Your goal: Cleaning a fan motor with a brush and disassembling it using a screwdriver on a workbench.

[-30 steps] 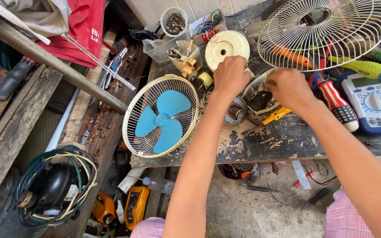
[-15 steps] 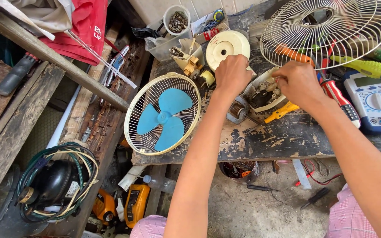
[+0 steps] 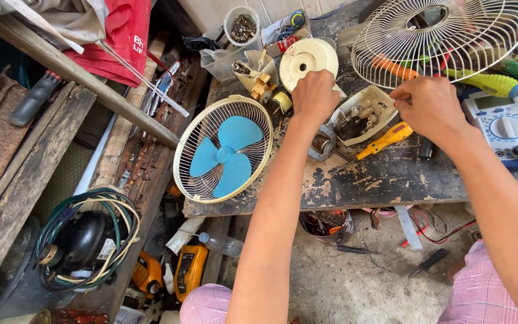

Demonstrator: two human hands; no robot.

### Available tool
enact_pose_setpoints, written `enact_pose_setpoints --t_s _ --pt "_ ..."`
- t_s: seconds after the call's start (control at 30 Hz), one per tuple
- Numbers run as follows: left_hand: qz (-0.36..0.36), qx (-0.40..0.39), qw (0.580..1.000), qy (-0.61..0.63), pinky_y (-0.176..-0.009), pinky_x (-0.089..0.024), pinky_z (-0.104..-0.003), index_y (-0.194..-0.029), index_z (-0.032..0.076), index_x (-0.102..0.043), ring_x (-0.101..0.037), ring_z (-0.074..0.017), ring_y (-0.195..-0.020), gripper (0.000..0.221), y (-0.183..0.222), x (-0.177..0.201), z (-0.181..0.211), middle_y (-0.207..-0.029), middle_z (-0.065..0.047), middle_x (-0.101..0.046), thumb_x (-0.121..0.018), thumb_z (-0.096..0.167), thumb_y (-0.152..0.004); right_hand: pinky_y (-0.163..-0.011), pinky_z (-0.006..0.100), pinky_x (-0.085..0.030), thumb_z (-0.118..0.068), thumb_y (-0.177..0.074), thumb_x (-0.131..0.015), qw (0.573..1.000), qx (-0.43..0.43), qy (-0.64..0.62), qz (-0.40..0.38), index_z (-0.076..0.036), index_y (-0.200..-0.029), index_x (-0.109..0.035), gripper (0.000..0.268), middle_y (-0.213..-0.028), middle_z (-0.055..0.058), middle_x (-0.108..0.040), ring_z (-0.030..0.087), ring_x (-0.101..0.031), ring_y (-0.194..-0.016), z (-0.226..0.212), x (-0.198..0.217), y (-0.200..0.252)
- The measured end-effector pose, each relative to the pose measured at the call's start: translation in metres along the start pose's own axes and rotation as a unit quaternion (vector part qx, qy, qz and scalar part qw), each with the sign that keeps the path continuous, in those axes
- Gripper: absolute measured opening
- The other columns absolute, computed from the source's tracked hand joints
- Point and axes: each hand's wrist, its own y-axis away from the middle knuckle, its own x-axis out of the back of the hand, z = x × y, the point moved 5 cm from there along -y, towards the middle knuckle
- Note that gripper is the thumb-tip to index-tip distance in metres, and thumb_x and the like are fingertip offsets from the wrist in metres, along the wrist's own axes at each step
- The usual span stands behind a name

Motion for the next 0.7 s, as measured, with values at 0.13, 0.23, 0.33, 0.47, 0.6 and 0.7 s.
enact_pose_setpoints --t_s 0.13,0.23,0.33,0.47,0.6,0.7 --pt "0.0 0.007 1.0 0.003 -0.046 -0.038 -0.04 -0.062 0.005 -0.051 -0.05 -0.0241 -0.055 0.027 0.001 0.001 0.002 -0.062 -0.006 -0.049 -0.067 -0.003 -0.082 -0.09 0.055 -0.058 -0.003 -0.095 -0.068 0.999 -0.025 0.026 -0.022 -0.007 -0.099 -0.083 0.016 -0.089 0.006 -0.08 0.028 -0.076 -0.079 0.017 -0.001 0.008" --pt "0.0 0.012 1.0 -0.016 -0.048 -0.034 -0.042 -0.059 0.006 -0.048 -0.049 -0.0252 -0.056 0.027 -0.002 -0.003 0.0 -0.062 -0.005 -0.045 -0.062 -0.005 -0.078 -0.084 0.053 -0.06 -0.006 -0.092 -0.063 0.994 -0.045 0.071 -0.072 -0.008 -0.102 -0.082 0.022 -0.094 0.009 -0.081 0.034 -0.075 -0.087 0.012 0.004 0.019" --pt "-0.019 0.02 0.999 -0.02 -0.05 -0.041 -0.04 -0.064 0.006 -0.053 -0.055 -0.0256 -0.06 0.025 -0.001 0.002 0.005 -0.066 -0.006 -0.052 -0.068 0.0 -0.082 -0.084 0.055 -0.06 -0.005 -0.094 -0.063 0.994 -0.062 0.05 -0.074 -0.006 -0.109 -0.08 0.023 -0.102 0.012 -0.08 0.036 -0.074 -0.092 0.004 0.014 0.024" --pt "-0.024 0.03 0.999 -0.018 -0.048 -0.032 -0.039 -0.065 0.009 -0.041 -0.039 -0.0195 -0.057 0.029 0.005 -0.001 0.011 -0.066 -0.003 -0.042 -0.063 -0.002 -0.081 -0.083 0.046 -0.066 0.002 -0.095 -0.066 0.999 -0.032 0.007 -0.014 0.0 -0.107 -0.079 0.018 -0.102 0.016 -0.079 0.032 -0.077 -0.081 -0.013 0.025 0.025" --pt "0.141 -0.075 0.987 0.016 -0.095 -0.053 -0.052 -0.113 -0.002 -0.07 -0.061 -0.0402 -0.113 0.03 0.044 0.026 0.04 -0.116 -0.025 -0.063 -0.072 0.007 -0.084 -0.071 0.046 -0.064 -0.006 -0.094 -0.069 0.999 -0.02 0.025 0.009 -0.008 -0.102 -0.081 0.015 -0.091 0.013 -0.077 0.034 -0.074 -0.073 -0.009 0.007 0.017" --pt "0.265 -0.089 0.958 0.06 -0.102 -0.048 -0.052 -0.114 0.001 -0.068 -0.057 -0.0359 -0.118 0.028 0.08 0.027 0.035 -0.117 -0.019 -0.059 -0.068 0.01 -0.088 -0.074 0.048 -0.065 -0.011 -0.097 -0.07 0.993 -0.109 0.034 -0.026 -0.015 -0.107 -0.081 0.016 -0.089 0.009 -0.078 0.033 -0.074 -0.077 -0.017 0.027 0.015"
